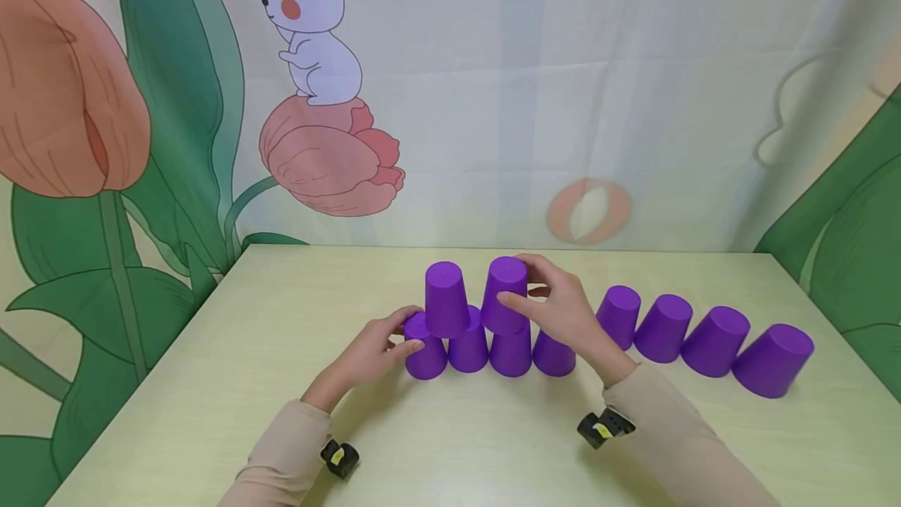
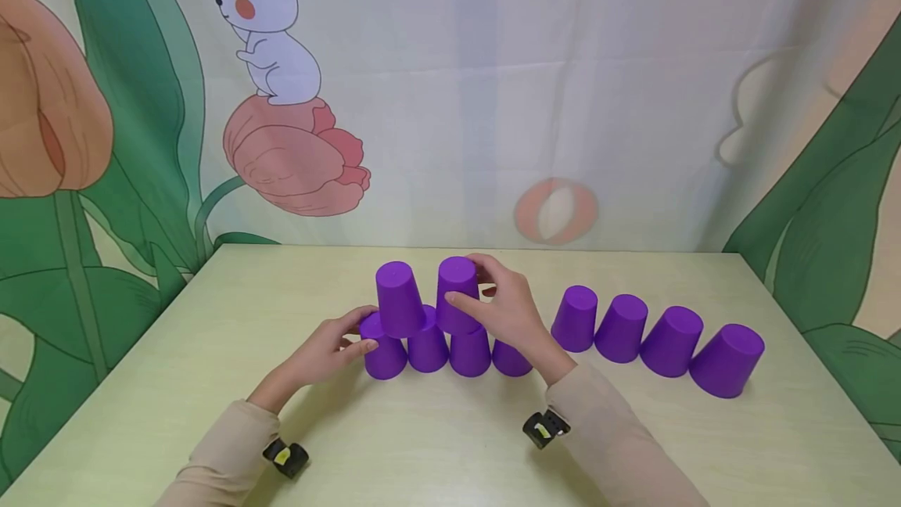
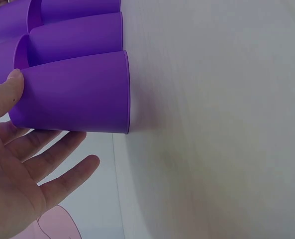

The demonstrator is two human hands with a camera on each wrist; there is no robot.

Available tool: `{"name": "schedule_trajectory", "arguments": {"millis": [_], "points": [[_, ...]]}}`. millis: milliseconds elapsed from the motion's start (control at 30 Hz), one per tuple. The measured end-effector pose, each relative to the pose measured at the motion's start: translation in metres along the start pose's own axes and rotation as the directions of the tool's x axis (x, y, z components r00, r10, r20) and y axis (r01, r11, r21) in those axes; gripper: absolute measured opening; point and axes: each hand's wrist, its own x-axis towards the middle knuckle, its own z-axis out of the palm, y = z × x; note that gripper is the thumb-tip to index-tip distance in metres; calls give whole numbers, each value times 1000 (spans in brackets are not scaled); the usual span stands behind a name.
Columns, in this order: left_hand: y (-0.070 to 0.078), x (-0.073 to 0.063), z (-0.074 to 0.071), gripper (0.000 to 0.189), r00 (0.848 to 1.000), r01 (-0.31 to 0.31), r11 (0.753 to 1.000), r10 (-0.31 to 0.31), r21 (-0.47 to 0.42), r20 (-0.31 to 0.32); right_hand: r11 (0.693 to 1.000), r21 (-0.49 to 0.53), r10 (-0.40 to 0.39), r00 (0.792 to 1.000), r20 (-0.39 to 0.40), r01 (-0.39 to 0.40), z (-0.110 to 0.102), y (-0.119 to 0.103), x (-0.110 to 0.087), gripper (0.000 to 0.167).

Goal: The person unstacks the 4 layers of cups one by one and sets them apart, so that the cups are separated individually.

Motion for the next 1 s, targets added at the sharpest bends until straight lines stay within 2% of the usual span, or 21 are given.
{"name": "schedule_trajectory", "arguments": {"millis": [567,1000], "points": [[2,0,-2,44,1000,4,1000,-4,0,0,999,-4,-43,999,-31,43,-20,-4,-21,52],[-1,0,1,43,1000,-7,1000,7,0,-1,997,-60,-54,997,-48,51,-33,0,-36,51]]}}
